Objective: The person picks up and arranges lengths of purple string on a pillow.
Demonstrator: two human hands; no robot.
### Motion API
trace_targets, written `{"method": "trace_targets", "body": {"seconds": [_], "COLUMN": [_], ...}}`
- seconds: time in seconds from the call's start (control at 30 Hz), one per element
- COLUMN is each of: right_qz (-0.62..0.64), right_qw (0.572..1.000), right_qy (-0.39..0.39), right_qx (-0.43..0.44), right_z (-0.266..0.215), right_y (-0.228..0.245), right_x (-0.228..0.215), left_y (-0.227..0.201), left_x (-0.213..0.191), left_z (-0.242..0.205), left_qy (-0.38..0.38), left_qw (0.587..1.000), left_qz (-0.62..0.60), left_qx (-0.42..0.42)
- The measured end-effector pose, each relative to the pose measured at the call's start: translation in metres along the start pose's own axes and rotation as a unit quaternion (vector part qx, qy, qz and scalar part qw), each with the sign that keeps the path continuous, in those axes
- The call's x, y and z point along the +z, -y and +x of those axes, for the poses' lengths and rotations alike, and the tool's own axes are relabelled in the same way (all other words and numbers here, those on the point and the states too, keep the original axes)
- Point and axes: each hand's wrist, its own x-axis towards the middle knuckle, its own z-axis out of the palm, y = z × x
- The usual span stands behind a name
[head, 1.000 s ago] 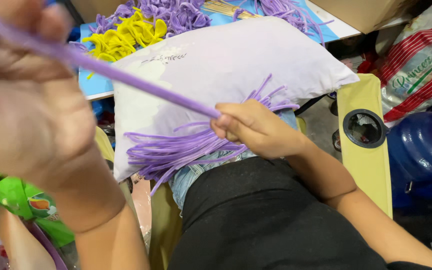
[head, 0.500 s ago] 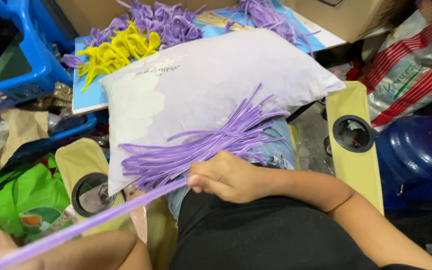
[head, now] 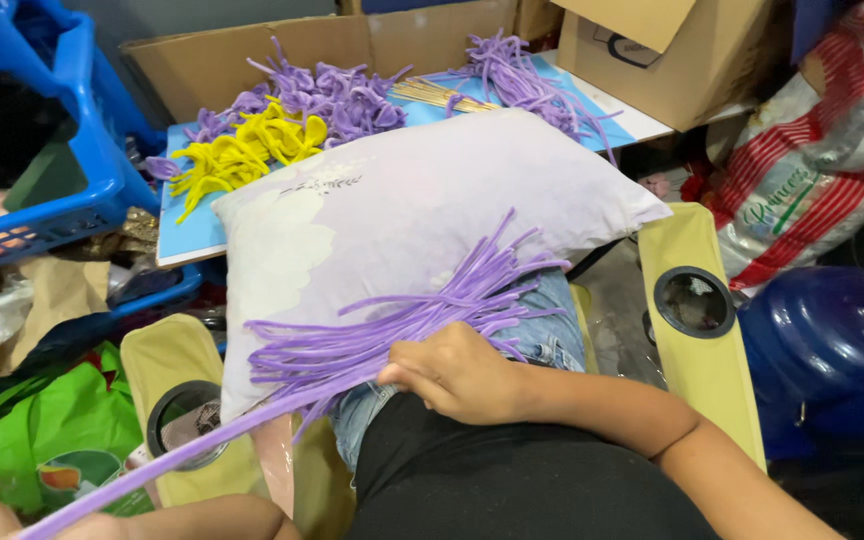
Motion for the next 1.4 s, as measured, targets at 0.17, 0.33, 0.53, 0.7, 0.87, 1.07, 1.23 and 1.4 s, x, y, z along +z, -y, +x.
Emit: {"method": "trace_targets", "body": {"seconds": [0.17, 0.33, 0.53, 0.7, 0.87, 1.07, 1.23, 1.4], "right_qz": [0.060, -0.109, -0.268, -0.385, -0.356, -0.286, -0.299, -0.204], "right_qw": [0.998, 0.994, 0.957, 0.909, 0.914, 0.929, 0.936, 0.964], "right_qy": [-0.021, -0.010, -0.107, -0.157, -0.192, -0.228, -0.186, -0.168], "right_qx": [0.029, 0.011, -0.028, -0.022, -0.031, -0.051, -0.021, 0.009], "right_z": [-0.001, -0.001, -0.005, -0.003, 0.005, 0.007, 0.001, 0.003], "right_y": [-0.011, -0.008, -0.003, -0.001, 0.005, 0.007, -0.004, -0.006], "right_x": [0.019, 0.023, 0.022, 0.024, 0.018, 0.014, 0.016, 0.017], "left_y": [0.012, -0.001, -0.023, -0.008, -0.003, -0.007, -0.009, -0.006], "left_x": [0.037, 0.074, 0.102, 0.091, 0.090, 0.101, 0.123, 0.144], "left_z": [0.042, 0.033, 0.013, 0.018, 0.027, 0.030, 0.020, 0.005], "left_qy": [0.074, 0.132, 0.233, 0.323, 0.365, 0.382, 0.404, 0.440], "left_qw": [0.973, 0.912, 0.865, 0.820, 0.758, 0.684, 0.636, 0.498], "left_qz": [-0.218, -0.389, -0.436, -0.471, -0.539, -0.619, -0.652, -0.738], "left_qx": [0.018, 0.015, 0.088, 0.027, -0.021, -0.061, -0.082, -0.115]}}
